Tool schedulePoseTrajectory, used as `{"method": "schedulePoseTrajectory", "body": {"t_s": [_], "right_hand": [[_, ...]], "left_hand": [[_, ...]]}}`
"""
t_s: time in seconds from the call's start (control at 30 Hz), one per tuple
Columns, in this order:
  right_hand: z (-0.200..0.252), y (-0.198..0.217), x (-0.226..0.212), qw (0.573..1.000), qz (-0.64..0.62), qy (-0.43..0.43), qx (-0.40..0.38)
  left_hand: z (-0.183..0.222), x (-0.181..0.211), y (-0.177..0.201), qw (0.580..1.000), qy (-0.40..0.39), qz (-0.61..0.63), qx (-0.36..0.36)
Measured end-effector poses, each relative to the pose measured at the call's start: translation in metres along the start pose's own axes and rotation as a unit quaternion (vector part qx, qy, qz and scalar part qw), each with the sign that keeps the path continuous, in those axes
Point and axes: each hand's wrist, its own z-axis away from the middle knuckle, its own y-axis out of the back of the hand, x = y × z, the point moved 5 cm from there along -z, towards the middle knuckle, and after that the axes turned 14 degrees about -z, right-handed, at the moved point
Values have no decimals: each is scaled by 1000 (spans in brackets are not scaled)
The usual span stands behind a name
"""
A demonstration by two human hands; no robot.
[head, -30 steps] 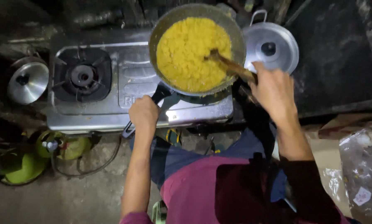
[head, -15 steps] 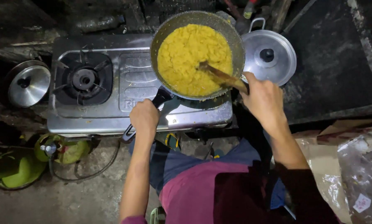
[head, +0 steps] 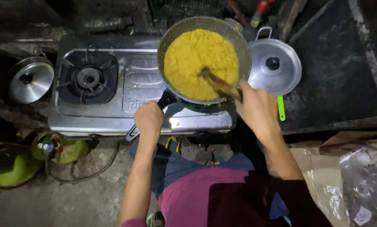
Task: Stirring a thick yellow food mixture in a frying pan on a gas stove using a wooden spatula.
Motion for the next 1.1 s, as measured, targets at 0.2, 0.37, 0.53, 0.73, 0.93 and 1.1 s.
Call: {"method": "schedulePoseTrajectory", "body": {"t_s": [0.2, 0.37, 0.53, 0.73, 0.93, 1.1], "right_hand": [[24, 40, -2, 999, 36, -36, 8], [57, 52, -12, 989, 144, 26, 11], [-9, -23, -19, 1000, 4, 14, 4], [25, 51, -43, 999, -30, 22, 4], [25, 6, -34, 996, 62, -34, -62], [-38, -47, -27, 997, -75, 27, -5]], "left_hand": [[4, 1, 11, 1000, 0, 13, -10], [5, 4, 19, 994, 7, -20, -106], [1, 0, 11, 999, 3, 26, -31], [2, 0, 8, 1000, -2, 24, -11], [2, 0, 10, 1000, 0, 11, -8], [2, 1, 12, 1000, -4, 25, -16]]}}
